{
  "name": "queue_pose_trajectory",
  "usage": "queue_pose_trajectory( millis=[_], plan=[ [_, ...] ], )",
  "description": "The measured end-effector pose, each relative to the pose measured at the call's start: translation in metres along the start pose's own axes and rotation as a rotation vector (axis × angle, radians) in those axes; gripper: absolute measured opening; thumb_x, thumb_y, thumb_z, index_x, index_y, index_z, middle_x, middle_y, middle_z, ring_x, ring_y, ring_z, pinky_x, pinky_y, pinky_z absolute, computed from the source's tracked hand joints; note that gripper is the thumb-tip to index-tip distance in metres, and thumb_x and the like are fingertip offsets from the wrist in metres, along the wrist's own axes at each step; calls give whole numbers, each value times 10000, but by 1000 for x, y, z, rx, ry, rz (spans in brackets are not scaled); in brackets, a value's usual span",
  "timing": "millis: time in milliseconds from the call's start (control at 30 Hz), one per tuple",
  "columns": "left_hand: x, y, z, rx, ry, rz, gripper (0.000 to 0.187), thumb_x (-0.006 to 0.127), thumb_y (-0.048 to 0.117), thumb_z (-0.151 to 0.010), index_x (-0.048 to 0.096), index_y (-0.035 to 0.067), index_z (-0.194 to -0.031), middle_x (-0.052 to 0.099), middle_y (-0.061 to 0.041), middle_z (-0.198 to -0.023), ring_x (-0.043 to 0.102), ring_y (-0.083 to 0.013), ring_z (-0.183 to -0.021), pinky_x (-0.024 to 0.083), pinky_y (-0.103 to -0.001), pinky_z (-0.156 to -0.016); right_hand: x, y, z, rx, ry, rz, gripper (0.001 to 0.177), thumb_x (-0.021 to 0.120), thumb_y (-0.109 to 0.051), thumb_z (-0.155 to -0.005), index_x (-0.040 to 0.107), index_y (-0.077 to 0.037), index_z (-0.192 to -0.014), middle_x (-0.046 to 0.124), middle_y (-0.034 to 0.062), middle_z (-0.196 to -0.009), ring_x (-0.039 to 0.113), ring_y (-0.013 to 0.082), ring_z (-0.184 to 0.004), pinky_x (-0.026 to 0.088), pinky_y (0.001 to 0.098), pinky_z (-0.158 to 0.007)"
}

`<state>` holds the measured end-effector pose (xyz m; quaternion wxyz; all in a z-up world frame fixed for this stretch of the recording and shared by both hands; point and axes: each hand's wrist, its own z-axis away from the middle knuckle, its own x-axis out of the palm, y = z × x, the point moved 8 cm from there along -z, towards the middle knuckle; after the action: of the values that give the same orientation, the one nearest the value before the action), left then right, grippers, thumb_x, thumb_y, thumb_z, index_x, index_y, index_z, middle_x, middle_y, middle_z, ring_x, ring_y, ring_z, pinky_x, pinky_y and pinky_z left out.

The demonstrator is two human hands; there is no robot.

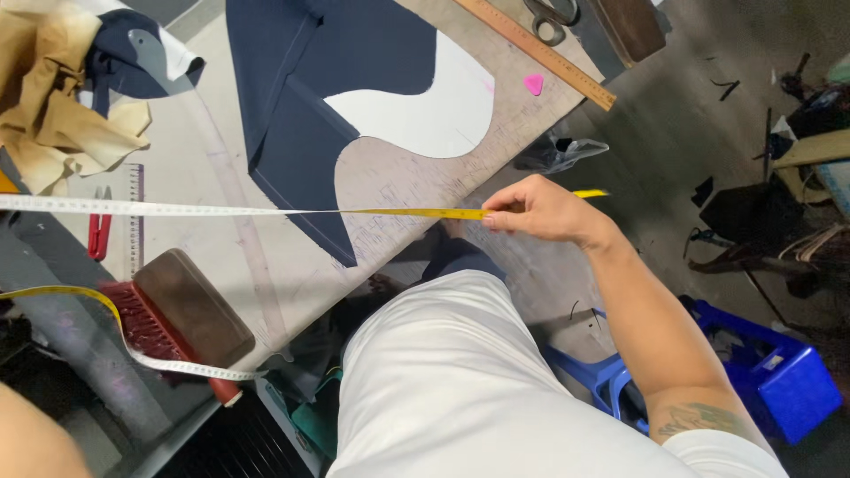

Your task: The person measures dark blue fabric with a tape measure and a wooden ruler, then marks lines on the material using a piece of pink chalk.

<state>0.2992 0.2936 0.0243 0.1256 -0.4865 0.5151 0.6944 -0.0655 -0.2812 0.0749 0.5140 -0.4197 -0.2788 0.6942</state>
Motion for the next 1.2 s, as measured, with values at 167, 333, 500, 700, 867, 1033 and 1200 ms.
queue_pose_trajectory(
  millis=[167,333,500,700,867,1033,1200],
  plan=[
    [111,193,-116,150,3,43,287,623,285,-1030,686,110,-1248,672,-155,-1160,567,-361,-1149,289,-618,-1021,27,10,2,23,-28,78,145,685,-150,-943,798,-59,-951,773,84,-761,672,175,-618,564,315,-633],
    [183,340,-193,246,48,86,372,640,341,-1009,677,139,-1319,689,-158,-1272,585,-394,-1284,267,-688,-1124,88,-10,-32,-525,77,644,165,629,-289,-1013,620,-179,-889,655,-12,-789,686,208,-752,545,300,-663],
    [229,346,-222,58,-95,562,250,622,252,-1013,746,74,-888,668,-110,-616,662,-331,-621,521,-406,-696,21,-9,-53,-469,76,388,138,741,-223,-932,660,-149,-849,638,4,-767,676,163,-766,545,299,-712],
    [221,312,-229,-135,312,364,139,704,256,-999,735,201,-875,659,32,-681,654,-215,-685,475,-327,-784,-87,21,-92,-372,-86,107,61,834,-123,-866,773,-127,-867,744,9,-844,679,104,-797,537,278,-792],
    [248,322,-239,-329,425,193,159,709,328,-1016,716,236,-887,605,101,-649,626,-133,-673,418,-291,-884,-135,35,-130,-386,-226,74,135,768,-60,-904,820,-145,-995,770,0,-1005,700,121,-897,538,305,-873],
    [283,350,-237,-409,408,-346,168,716,348,-1036,690,225,-924,608,25,-713,657,-167,-739,426,-411,-978,-146,50,-151,-384,-347,89,217,742,-39,-914,808,-134,-1098,774,35,-1033,710,149,-911,556,319,-881],
    [308,410,-298,-355,332,-237,308,760,252,-928,660,137,-1196,695,-122,-1179,652,-300,-1183,305,-617,-1139,-117,64,-150,-392,-504,122,240,684,-56,-952,775,-102,-1170,766,101,-1068,732,250,-949,572,386,-880]
  ],
)
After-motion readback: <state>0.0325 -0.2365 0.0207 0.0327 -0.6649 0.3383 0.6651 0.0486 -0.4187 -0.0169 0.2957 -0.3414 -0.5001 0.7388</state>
